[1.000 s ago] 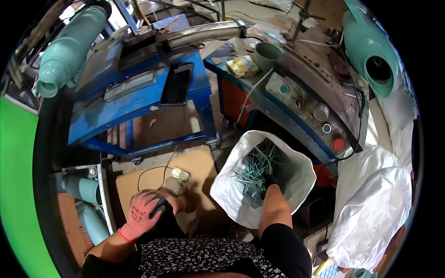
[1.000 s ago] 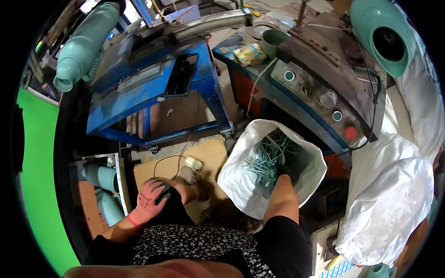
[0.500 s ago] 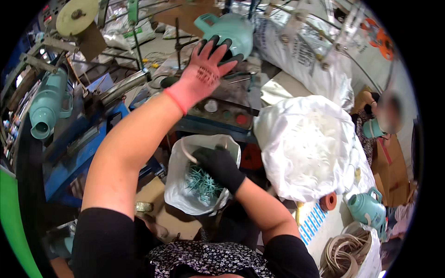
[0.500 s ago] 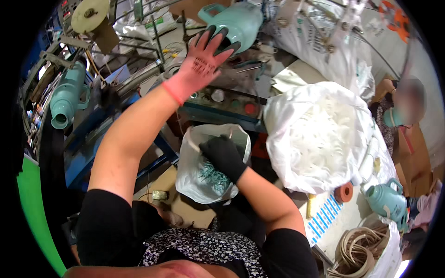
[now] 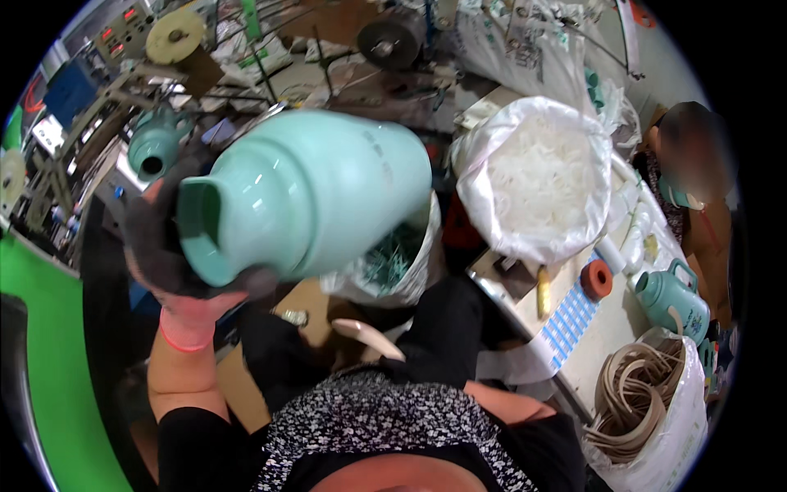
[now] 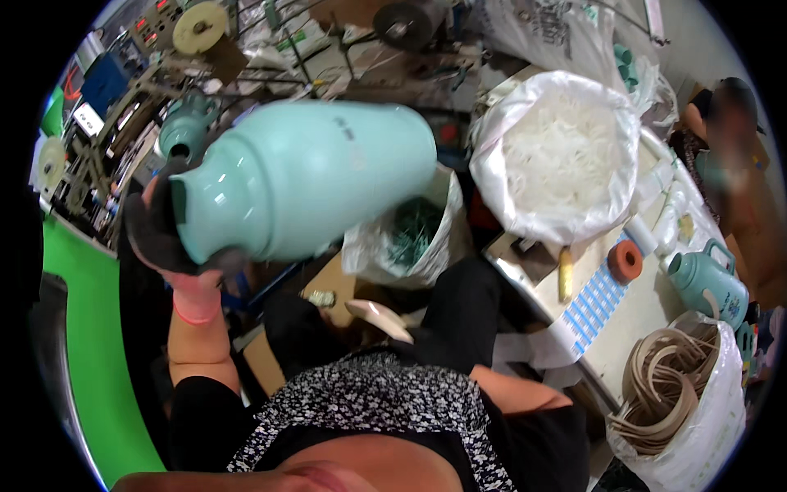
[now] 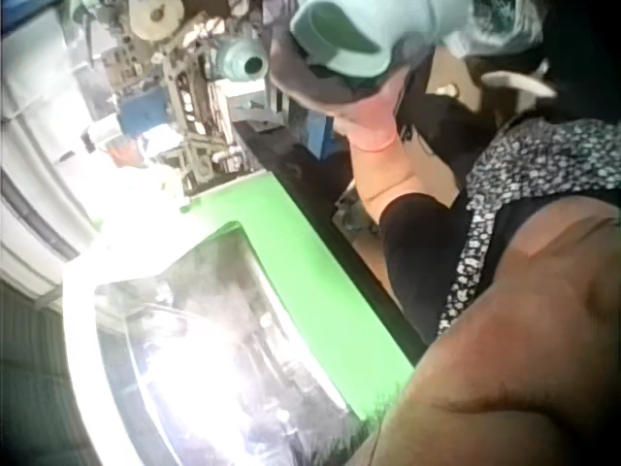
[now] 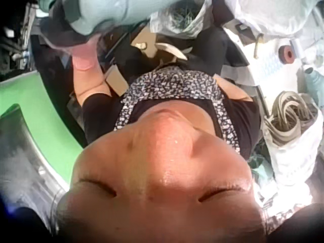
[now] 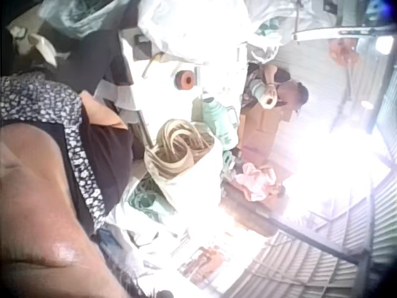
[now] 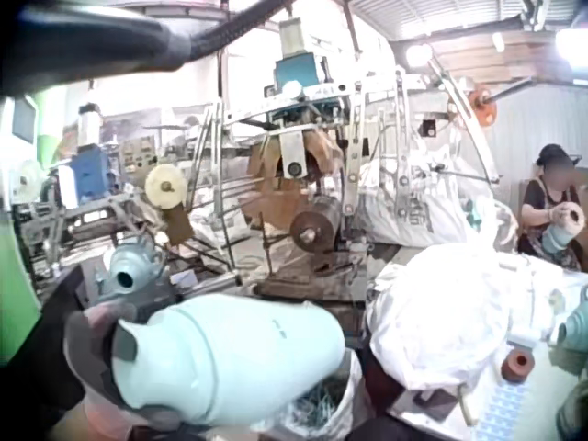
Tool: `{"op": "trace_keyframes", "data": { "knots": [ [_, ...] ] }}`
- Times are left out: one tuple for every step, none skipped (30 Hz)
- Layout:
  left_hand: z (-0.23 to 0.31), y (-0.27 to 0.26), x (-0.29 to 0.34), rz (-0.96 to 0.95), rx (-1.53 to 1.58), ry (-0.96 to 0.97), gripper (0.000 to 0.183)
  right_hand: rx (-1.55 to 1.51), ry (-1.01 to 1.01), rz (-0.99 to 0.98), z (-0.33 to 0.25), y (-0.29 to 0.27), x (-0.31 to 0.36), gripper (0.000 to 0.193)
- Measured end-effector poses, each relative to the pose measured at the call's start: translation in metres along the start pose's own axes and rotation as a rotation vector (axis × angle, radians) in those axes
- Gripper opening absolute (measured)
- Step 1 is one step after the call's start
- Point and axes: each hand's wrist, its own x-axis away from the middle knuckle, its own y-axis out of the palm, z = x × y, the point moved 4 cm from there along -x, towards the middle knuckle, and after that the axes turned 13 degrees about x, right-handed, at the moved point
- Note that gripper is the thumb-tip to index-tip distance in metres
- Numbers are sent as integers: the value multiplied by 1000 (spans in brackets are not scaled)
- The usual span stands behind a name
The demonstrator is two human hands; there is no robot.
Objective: The person assembles light blue plastic jugs by attaching white handles to the bodies. They pick up a jug body, insert a handle, and place the assembled unit on a nearby surface. This process is repeated continuously for multiple units.
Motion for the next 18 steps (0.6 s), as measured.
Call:
{"op": "trace_keyframes", "data": {
  "knots": [
    [13, -17, 14, 130, 93, -112, 116, 82, 5, 80, 4, -3, -3, 18],
    [18, -45, 32, 120, 178, -199, 114, 455, -279, 275, -52, -5, 0, 16],
    [30, -62, 49, 156, 179, -258, 108, 821, -565, 492, -117, -10, 14, 15],
    [35, -67, 68, 207, 220, -317, 103, 999, -609, 651, -127, -17, 20, 16],
    [44, -73, 81, 195, 193, -346, 100, 1066, -581, 727, -120, -23, 17, 17],
    [50, -76, 96, 200, 190, -375, 98, 1119, -527, 783, -111, -32, 14, 19],
    [56, -81, 106, 196, 177, -388, 97, 1113, -487, 816, -98, -38, 6, 21],
    [56, -78, 112, 269, 234, -387, 97, 1049, -451, 856, -80, -52, 4, 22],
    [58, -81, 119, 343, 268, -394, 97, 1011, -381, 824, -72, -64, -4, 25],
    [60, -88, 125, 415, 291, -399, 97, 920, -372, 865, -95, -64, 1, 29],
    [65, -94, 132, 325, 200, -408, 97, 919, -425, 928, -99, -69, -1, 30],
    [72, -101, 140, 310, 107, -410, 98, 924, -477, 999, -102, -79, 1, 31],
    [79, -111, 147, 293, 3, -402, 98, 850, -438, 976, -106, -92, -4, 32],
    [82, -120, 149, 292, -102, -340, 94, 778, -397, 953, -110, -106, -7, 32],
    [83, -125, 150, 292, -238, -262, 89, 717, -355, 929, -117, -117, -10, 32],
    [84, -129, 149, 286, -345, -191, 85, 509, -434, 1009, -128, -121, -11, 31],
    [85, -129, 154, 276, -402, -156, 81, 380, -450, 1012, -136, -117, -9, 30],
    [91, -136, 151, 232, -433, -143, 78, 231, -478, 995, -157, -104, -10, 30]
  ]
}}
